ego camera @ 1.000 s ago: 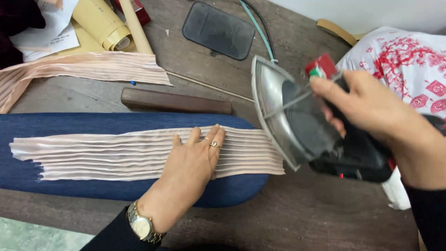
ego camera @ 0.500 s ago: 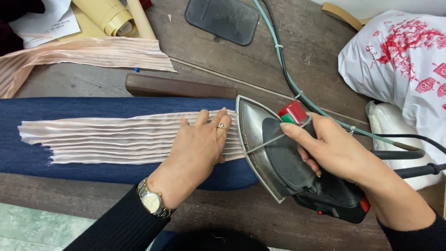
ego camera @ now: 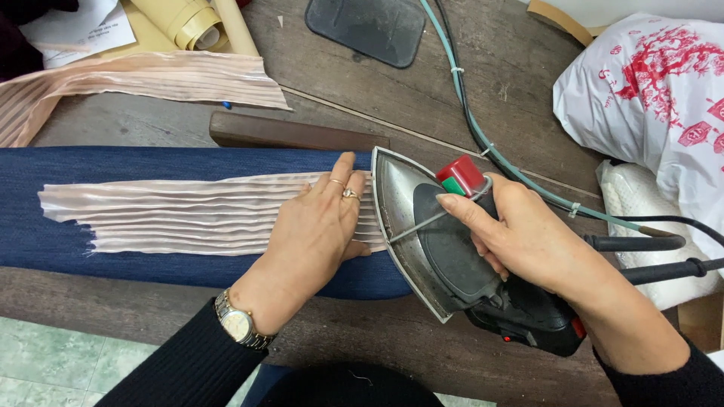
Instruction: Ironing and pressing pleats into a strip of fabric using a steam iron and a wooden clapper on a padded board.
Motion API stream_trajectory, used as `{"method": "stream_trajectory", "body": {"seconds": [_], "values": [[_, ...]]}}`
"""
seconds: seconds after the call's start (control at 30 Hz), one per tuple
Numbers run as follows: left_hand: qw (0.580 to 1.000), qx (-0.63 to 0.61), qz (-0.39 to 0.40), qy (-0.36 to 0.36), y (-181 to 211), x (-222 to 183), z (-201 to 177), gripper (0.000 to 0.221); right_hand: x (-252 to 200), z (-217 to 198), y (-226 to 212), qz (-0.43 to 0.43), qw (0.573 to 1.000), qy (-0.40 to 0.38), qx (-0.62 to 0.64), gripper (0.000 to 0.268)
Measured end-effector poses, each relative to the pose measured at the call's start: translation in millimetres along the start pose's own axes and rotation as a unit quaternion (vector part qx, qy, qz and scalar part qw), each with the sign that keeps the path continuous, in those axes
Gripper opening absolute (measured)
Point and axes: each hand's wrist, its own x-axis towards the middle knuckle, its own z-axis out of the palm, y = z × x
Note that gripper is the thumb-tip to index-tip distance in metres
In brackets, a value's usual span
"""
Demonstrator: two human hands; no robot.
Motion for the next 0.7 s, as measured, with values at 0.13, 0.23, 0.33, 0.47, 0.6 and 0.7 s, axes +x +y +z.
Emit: {"method": "stream_trajectory", "body": {"seconds": [0.13, 0.23, 0.33, 0.47, 0.6, 0.7], "values": [[0.999, 0.04, -0.003, -0.016, -3, -4, 4, 0.102, -2, -1, -3, 0.018, 1.0, -0.003, 0.018, 0.047], [0.999, 0.033, 0.0, -0.01, -4, -5, 4, 0.092, 0, 0, -4, 0.004, 1.0, -0.004, 0.01, 0.048], [0.999, 0.031, -0.007, -0.022, -5, -4, 5, 0.082, 0, 0, -8, 0.007, 1.0, -0.009, 0.007, 0.049], [0.998, 0.048, -0.034, -0.011, -8, -4, 2, 0.116, 1, 0, -15, -0.004, 1.0, -0.01, -0.002, 0.045], [0.999, -0.028, -0.035, -0.008, -18, -9, 5, 0.114, -1, 0, -28, 0.015, 0.999, -0.018, -0.027, 0.044], [0.993, -0.104, -0.038, -0.043, -22, -9, -3, 0.099, -2, -1, -33, 0.019, 0.999, -0.026, -0.024, 0.044]]}}
